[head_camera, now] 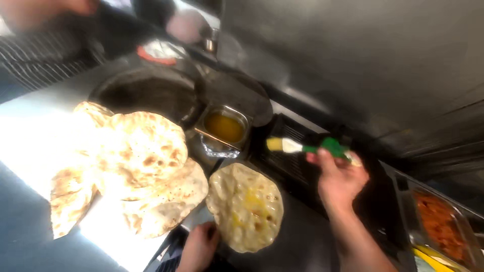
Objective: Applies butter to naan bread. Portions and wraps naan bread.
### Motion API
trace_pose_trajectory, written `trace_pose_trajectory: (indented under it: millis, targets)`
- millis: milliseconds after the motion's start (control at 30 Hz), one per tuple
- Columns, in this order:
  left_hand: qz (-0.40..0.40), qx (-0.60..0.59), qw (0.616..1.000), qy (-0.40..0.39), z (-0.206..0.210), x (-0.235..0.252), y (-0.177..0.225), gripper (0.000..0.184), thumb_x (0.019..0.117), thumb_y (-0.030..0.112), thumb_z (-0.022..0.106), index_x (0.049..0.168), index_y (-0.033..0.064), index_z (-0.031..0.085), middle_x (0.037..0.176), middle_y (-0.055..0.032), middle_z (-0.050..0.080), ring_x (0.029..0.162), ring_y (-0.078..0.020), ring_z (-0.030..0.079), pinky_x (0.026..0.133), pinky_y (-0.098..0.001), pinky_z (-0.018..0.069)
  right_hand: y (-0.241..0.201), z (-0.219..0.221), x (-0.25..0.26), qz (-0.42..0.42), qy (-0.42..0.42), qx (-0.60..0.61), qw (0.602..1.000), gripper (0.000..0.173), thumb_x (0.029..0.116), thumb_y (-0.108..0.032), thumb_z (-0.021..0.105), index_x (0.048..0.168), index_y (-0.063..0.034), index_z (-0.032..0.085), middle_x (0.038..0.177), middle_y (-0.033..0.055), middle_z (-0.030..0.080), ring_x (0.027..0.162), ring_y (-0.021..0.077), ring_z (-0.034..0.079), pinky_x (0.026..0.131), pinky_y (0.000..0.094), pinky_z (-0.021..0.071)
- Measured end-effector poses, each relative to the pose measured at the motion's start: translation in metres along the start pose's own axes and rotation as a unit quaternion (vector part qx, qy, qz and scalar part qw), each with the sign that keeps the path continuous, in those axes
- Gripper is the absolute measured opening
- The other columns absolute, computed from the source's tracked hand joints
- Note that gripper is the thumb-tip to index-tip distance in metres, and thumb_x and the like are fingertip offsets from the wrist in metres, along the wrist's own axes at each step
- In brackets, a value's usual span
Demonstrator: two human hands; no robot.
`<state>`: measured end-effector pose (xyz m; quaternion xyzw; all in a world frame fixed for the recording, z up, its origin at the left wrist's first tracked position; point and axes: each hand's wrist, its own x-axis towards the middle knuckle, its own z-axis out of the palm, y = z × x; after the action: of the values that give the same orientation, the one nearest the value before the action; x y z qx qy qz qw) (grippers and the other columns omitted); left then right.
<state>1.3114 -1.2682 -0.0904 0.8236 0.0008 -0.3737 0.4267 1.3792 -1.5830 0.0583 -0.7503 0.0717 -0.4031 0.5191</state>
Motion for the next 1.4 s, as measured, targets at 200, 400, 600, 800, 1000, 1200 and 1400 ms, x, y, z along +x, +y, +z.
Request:
trace_pose_trajectory:
  millis: [200, 400, 600, 800, 1000, 1200, 1400]
  targets:
    - [0.017, 0.066, 0.996, -0.061, -0.003, -0.009, -0.012, 0.029, 0.0994, 0.034, 0.060, 0.113, 0.0130, 0.075, 0.103, -0.0099, 0.075, 0.097, -0.0264, 0.072, 0.090, -0.0538, 0.0571, 0.039, 0.127, 0.025, -0.026, -0.180, -0.059, 0.982, 0.024, 0.0890, -0.018, 0.079, 0.105, -0.0014, 0.071, 0.088, 0.0058, 0.075, 0.078, 0.0114, 0.072, 0.074, 0.0340, 0.0626]
    - [0.002, -0.066, 0.985, 0.157, -0.018, 0.000, -0.002, 0.042, 0.1037, 0.032, 0.056, 0.140, 0.0109, 0.061, 0.121, -0.0120, 0.072, 0.111, -0.0265, 0.070, 0.100, -0.0528, 0.0544, 0.032, 0.065, -0.022, 0.047, -0.301, -0.262, 0.916, 0.037, 0.0986, -0.022, 0.070, 0.134, -0.0124, 0.065, 0.121, 0.0079, 0.072, 0.105, 0.0217, 0.071, 0.091, 0.0470, 0.0595]
    - [-0.011, -0.176, 0.977, 0.120, -0.012, 0.020, 0.007, 0.036, 0.1023, 0.029, 0.060, 0.131, 0.0078, 0.064, 0.111, -0.0117, 0.073, 0.099, -0.0227, 0.072, 0.091, -0.0471, 0.0587, 0.070, -0.043, -0.132, 0.325, -0.280, -0.407, 0.806, 0.052, 0.1040, -0.032, 0.058, 0.145, -0.0014, 0.053, 0.136, 0.0247, 0.061, 0.125, 0.0386, 0.061, 0.107, 0.0563, 0.0478]
    - [0.019, -0.312, 0.948, -0.059, -0.004, -0.009, 0.015, 0.030, 0.0936, 0.018, 0.072, 0.121, 0.0066, 0.068, 0.106, -0.0089, 0.074, 0.092, -0.0204, 0.074, 0.085, -0.0407, 0.0634, 0.042, -0.064, -0.140, 0.434, -0.102, -0.179, 0.877, 0.029, 0.1056, -0.023, 0.055, 0.120, -0.0008, 0.069, 0.104, 0.0098, 0.070, 0.091, 0.0135, 0.066, 0.081, 0.0361, 0.0568]
    - [0.109, -0.277, 0.951, -0.086, -0.028, -0.054, 0.021, 0.032, 0.0906, 0.022, 0.077, 0.119, 0.0099, 0.069, 0.106, -0.0026, 0.075, 0.098, -0.0135, 0.073, 0.091, -0.0371, 0.0609, -0.028, -0.062, -0.112, 0.325, -0.143, -0.088, 0.931, 0.017, 0.1043, -0.006, 0.050, 0.099, -0.0078, 0.066, 0.077, -0.0093, 0.069, 0.070, 0.0011, 0.067, 0.067, 0.0233, 0.0605]
    - [0.102, -0.453, 0.885, -0.041, -0.056, -0.095, 0.013, 0.022, 0.1019, 0.011, 0.059, 0.120, -0.0009, 0.065, 0.104, -0.0129, 0.074, 0.090, -0.0259, 0.075, 0.084, -0.0464, 0.0645, -0.084, -0.005, -0.069, 0.235, -0.287, -0.129, 0.920, 0.015, 0.1016, -0.008, 0.056, 0.098, -0.0068, 0.071, 0.079, -0.0055, 0.071, 0.070, 0.0031, 0.067, 0.065, 0.0239, 0.0596]
    - [-0.012, -0.732, 0.681, -0.019, -0.058, -0.103, 0.000, 0.031, 0.1097, 0.019, 0.036, 0.124, -0.0025, 0.052, 0.099, -0.0222, 0.073, 0.084, -0.0318, 0.075, 0.078, -0.0459, 0.0638, -0.130, 0.124, 0.005, 0.196, -0.454, -0.311, 0.812, 0.020, 0.1015, -0.024, 0.065, 0.100, -0.0071, 0.075, 0.078, 0.0100, 0.068, 0.064, 0.0209, 0.064, 0.060, 0.0422, 0.0545]
